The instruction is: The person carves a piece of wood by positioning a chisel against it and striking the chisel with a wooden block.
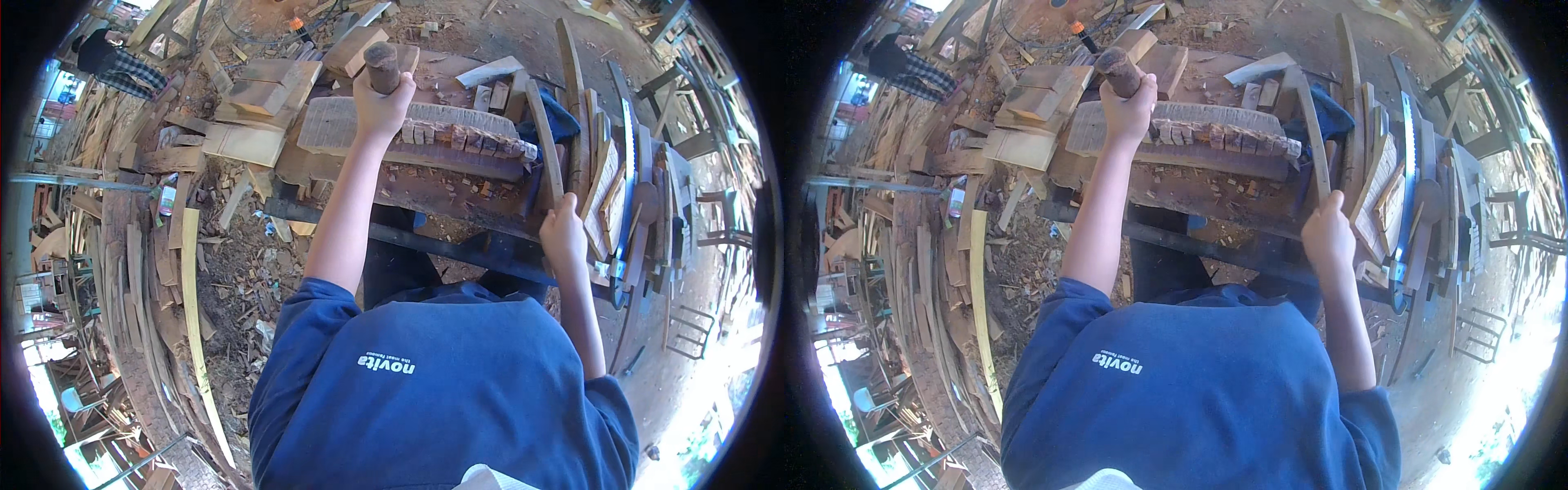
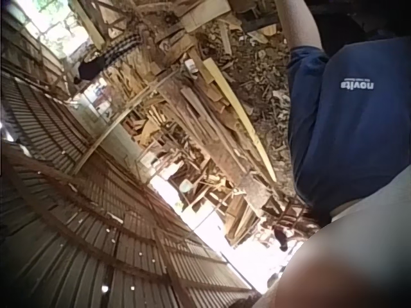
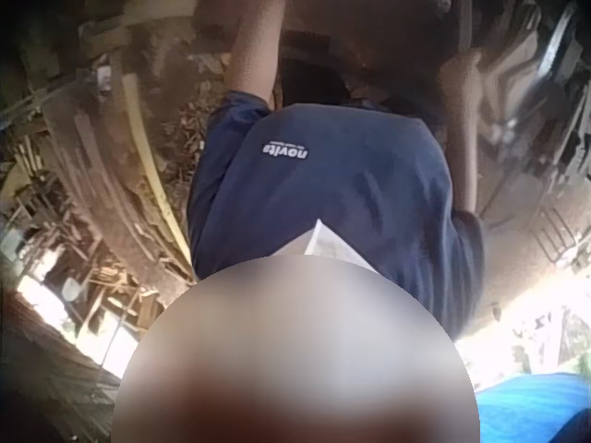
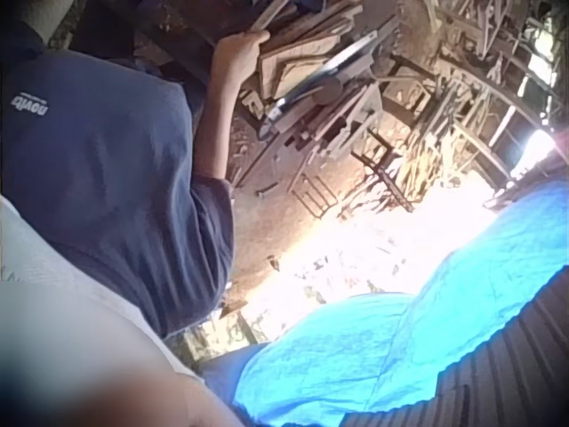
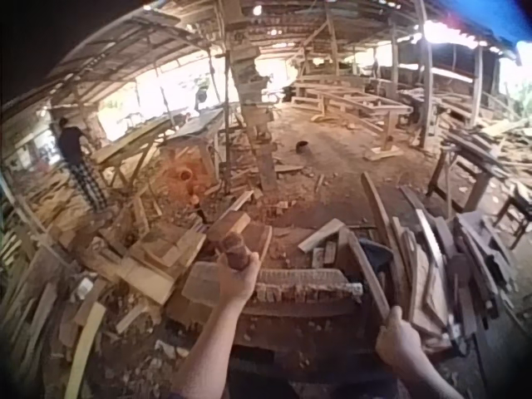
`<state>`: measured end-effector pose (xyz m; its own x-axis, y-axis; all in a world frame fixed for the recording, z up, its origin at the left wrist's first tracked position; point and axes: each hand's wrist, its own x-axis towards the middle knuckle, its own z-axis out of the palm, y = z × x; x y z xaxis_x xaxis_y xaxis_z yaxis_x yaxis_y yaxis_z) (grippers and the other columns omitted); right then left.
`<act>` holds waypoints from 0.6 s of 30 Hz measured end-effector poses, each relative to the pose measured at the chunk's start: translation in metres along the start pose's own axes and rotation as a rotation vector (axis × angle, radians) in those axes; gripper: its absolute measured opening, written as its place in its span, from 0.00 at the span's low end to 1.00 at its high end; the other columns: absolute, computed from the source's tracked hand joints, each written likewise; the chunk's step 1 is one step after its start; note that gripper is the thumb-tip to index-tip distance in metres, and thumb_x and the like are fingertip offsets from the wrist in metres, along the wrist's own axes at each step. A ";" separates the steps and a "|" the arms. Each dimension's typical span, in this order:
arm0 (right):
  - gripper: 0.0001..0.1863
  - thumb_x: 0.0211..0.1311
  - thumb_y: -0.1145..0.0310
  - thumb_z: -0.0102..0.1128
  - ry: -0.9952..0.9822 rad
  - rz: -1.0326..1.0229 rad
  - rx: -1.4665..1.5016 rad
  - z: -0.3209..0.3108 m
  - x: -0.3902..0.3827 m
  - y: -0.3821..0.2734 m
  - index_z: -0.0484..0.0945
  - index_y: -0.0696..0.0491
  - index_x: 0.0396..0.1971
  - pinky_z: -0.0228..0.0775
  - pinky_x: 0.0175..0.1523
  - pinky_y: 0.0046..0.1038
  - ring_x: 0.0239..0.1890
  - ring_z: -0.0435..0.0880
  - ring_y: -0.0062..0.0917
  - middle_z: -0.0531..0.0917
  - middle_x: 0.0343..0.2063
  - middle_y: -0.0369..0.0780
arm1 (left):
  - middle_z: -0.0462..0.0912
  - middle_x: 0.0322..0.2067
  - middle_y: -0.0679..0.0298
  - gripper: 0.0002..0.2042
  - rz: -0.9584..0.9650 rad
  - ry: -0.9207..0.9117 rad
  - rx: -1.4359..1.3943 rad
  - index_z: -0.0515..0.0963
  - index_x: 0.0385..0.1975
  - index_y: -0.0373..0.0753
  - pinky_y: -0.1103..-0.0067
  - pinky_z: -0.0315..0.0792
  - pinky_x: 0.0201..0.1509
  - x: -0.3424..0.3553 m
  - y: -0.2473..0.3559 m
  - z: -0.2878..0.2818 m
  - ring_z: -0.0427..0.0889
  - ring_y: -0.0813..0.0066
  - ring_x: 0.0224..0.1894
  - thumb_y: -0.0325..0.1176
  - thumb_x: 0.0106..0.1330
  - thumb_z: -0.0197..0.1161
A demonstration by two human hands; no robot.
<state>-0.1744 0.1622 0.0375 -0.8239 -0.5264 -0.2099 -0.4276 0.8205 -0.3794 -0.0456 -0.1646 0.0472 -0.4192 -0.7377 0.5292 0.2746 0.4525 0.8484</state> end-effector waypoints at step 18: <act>0.24 0.54 0.50 0.72 0.304 -0.867 -0.134 0.067 0.102 -0.096 0.75 0.42 0.48 0.73 0.52 0.39 0.48 0.82 0.33 0.81 0.39 0.38 | 0.75 0.20 0.68 0.07 -0.047 0.152 0.001 0.70 0.27 0.39 0.82 0.65 0.21 -0.004 0.003 0.009 0.71 0.83 0.18 0.24 0.66 0.62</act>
<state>-0.1921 0.0145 -0.0077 -0.2499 -0.9024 0.3511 -0.9636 0.1961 -0.1818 -0.0509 -0.1561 0.0483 -0.2955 -0.8253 0.4813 0.2569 0.4166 0.8720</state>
